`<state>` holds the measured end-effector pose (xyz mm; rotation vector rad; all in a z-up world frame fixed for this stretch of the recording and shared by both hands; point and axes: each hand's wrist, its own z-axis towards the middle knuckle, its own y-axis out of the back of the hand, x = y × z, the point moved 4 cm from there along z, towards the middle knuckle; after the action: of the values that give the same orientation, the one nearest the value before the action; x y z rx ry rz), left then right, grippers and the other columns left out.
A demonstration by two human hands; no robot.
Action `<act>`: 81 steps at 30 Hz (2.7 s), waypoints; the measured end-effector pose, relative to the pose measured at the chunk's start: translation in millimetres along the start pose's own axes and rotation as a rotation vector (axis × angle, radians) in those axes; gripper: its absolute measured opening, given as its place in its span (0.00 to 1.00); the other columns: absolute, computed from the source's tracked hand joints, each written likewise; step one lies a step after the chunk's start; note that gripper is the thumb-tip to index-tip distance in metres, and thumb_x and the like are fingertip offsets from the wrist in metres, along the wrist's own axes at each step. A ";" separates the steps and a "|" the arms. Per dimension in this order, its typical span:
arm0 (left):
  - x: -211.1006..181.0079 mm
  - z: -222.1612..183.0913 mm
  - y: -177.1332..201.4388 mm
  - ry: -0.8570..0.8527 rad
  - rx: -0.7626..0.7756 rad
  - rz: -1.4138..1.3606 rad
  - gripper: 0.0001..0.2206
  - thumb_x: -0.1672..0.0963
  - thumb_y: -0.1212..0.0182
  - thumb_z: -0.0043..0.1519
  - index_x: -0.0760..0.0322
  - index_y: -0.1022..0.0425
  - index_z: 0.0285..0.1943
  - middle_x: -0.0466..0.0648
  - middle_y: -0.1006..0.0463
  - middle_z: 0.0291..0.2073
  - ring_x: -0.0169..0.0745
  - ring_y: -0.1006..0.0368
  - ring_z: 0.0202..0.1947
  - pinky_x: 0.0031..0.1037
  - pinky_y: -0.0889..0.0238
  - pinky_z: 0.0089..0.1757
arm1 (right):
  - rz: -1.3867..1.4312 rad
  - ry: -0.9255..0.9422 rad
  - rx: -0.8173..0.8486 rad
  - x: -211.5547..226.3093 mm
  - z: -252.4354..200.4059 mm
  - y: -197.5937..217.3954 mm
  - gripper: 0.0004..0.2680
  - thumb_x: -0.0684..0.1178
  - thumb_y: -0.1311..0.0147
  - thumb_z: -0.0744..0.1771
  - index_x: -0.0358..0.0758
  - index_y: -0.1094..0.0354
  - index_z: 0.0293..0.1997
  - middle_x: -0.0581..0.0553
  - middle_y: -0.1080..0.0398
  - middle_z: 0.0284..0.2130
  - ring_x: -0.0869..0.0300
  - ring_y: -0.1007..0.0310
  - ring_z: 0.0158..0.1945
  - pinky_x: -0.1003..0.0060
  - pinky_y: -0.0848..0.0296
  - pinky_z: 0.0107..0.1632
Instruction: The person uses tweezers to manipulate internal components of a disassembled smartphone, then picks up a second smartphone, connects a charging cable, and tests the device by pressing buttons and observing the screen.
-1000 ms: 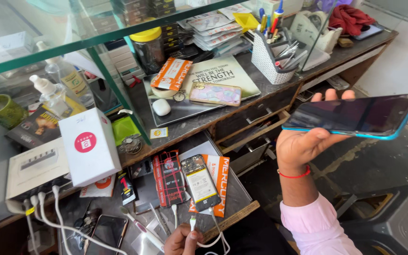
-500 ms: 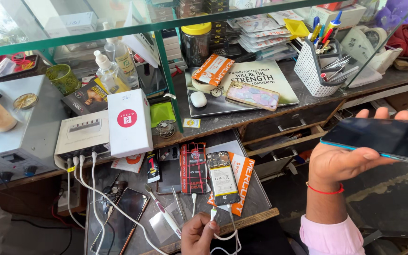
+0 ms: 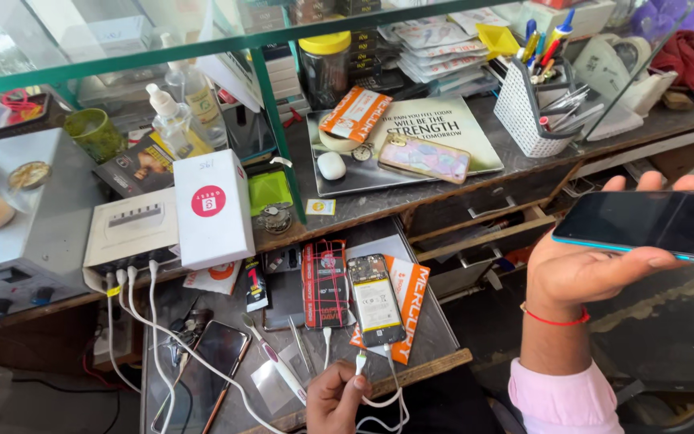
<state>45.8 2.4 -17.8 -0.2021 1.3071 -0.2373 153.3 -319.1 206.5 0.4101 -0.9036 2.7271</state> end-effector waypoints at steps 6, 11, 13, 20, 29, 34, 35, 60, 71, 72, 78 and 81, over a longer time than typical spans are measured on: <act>-5.9 0.5 -1.0 0.085 -0.007 -0.020 0.11 0.61 0.41 0.65 0.73 0.26 0.29 0.48 0.23 0.25 0.31 0.30 0.26 0.23 0.39 0.31 | 0.509 -0.439 0.059 -2.1 -3.7 -13.3 0.29 0.74 0.51 0.70 0.38 0.41 0.70 0.48 0.33 0.56 0.58 0.32 0.57 0.58 0.34 0.61; -46.5 8.0 -34.3 0.190 0.057 0.007 0.11 0.59 0.44 0.67 0.72 0.26 0.31 0.47 0.22 0.27 0.30 0.29 0.30 0.23 0.36 0.36 | 0.817 -1.001 0.017 -8.8 -63.0 -11.8 0.29 0.68 0.44 0.68 0.40 0.42 0.73 0.40 0.32 0.60 0.51 0.31 0.59 0.52 0.33 0.67; -70.9 10.7 -56.8 0.129 0.146 0.106 0.12 0.59 0.44 0.68 0.72 0.25 0.31 0.47 0.22 0.27 0.30 0.29 0.30 0.23 0.36 0.35 | 0.915 -1.189 -0.098 -14.2 -99.3 -7.6 0.28 0.66 0.45 0.69 0.38 0.42 0.74 0.36 0.34 0.63 0.48 0.31 0.63 0.50 0.34 0.69; -80.9 48.0 -112.2 0.171 0.190 0.281 0.11 0.59 0.42 0.65 0.71 0.26 0.29 0.47 0.23 0.21 0.31 0.31 0.23 0.25 0.37 0.29 | 0.948 -1.447 -0.289 -16.2 -164.1 8.8 0.29 0.68 0.57 0.71 0.30 0.47 0.73 0.29 0.36 0.63 0.44 0.33 0.61 0.49 0.33 0.65; -72.4 54.2 -130.1 0.132 0.188 0.352 0.12 0.59 0.41 0.65 0.72 0.26 0.29 0.48 0.23 0.21 0.32 0.30 0.22 0.27 0.37 0.28 | 0.965 -1.439 -0.302 -8.0 -162.4 10.5 0.31 0.69 0.58 0.71 0.28 0.49 0.74 0.31 0.38 0.65 0.44 0.34 0.62 0.49 0.34 0.67; -70.3 53.3 -130.8 0.195 0.202 0.346 0.13 0.59 0.41 0.66 0.72 0.26 0.27 0.48 0.23 0.19 0.32 0.30 0.21 0.27 0.38 0.27 | 0.998 -1.468 -0.331 -5.3 -161.8 8.0 0.32 0.70 0.58 0.70 0.26 0.49 0.73 0.31 0.38 0.65 0.44 0.33 0.62 0.48 0.35 0.67; -70.9 53.7 -131.3 0.174 0.203 0.344 0.12 0.59 0.41 0.66 0.72 0.26 0.27 0.48 0.23 0.19 0.31 0.30 0.21 0.26 0.38 0.27 | 1.004 -1.474 -0.341 -5.0 -161.7 7.2 0.32 0.70 0.58 0.70 0.25 0.48 0.72 0.31 0.38 0.65 0.44 0.33 0.62 0.48 0.35 0.67; -79.4 53.4 -116.4 0.139 0.095 0.438 0.08 0.58 0.35 0.61 0.71 0.24 0.33 0.48 0.24 0.19 0.31 0.30 0.20 0.27 0.36 0.26 | 0.675 -1.226 -0.187 -3.6 -157.5 -3.3 0.32 0.75 0.55 0.66 0.32 0.41 0.66 0.41 0.31 0.52 0.50 0.32 0.52 0.52 0.32 0.59; -71.3 18.3 -58.3 -0.255 -0.071 0.592 0.04 0.61 0.32 0.54 0.68 0.22 0.34 0.50 0.23 0.23 0.41 0.25 0.23 0.29 0.33 0.28 | 0.468 -0.890 -0.222 -17.2 -123.1 35.6 0.30 0.78 0.52 0.67 0.43 0.40 0.67 0.47 0.33 0.55 0.54 0.33 0.57 0.50 0.34 0.64; -69.1 17.6 -57.2 -0.261 -0.061 0.594 0.04 0.61 0.32 0.54 0.68 0.22 0.33 0.50 0.23 0.23 0.42 0.25 0.23 0.29 0.34 0.28 | 0.464 -0.905 -0.230 -18.3 -125.0 35.7 0.31 0.78 0.53 0.67 0.43 0.40 0.67 0.47 0.33 0.56 0.54 0.33 0.57 0.50 0.34 0.64; -67.2 18.0 -59.7 -0.324 -0.017 0.619 0.04 0.60 0.30 0.55 0.68 0.21 0.33 0.50 0.23 0.23 0.44 0.25 0.24 0.30 0.34 0.29 | 0.433 -0.939 -0.244 -20.8 -128.3 31.0 0.32 0.79 0.53 0.65 0.43 0.41 0.68 0.48 0.32 0.56 0.55 0.33 0.56 0.49 0.34 0.63; -67.7 16.1 -60.0 -0.344 -0.006 0.630 0.04 0.60 0.31 0.55 0.67 0.21 0.33 0.50 0.23 0.23 0.44 0.24 0.25 0.31 0.33 0.30 | 0.455 -0.946 -0.234 -20.7 -128.2 30.0 0.32 0.78 0.53 0.66 0.43 0.42 0.69 0.49 0.32 0.56 0.55 0.33 0.56 0.49 0.35 0.64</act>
<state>41.4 -35.6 65.7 0.1641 0.9717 0.3262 139.3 -267.1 84.6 1.6961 -1.6719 2.6880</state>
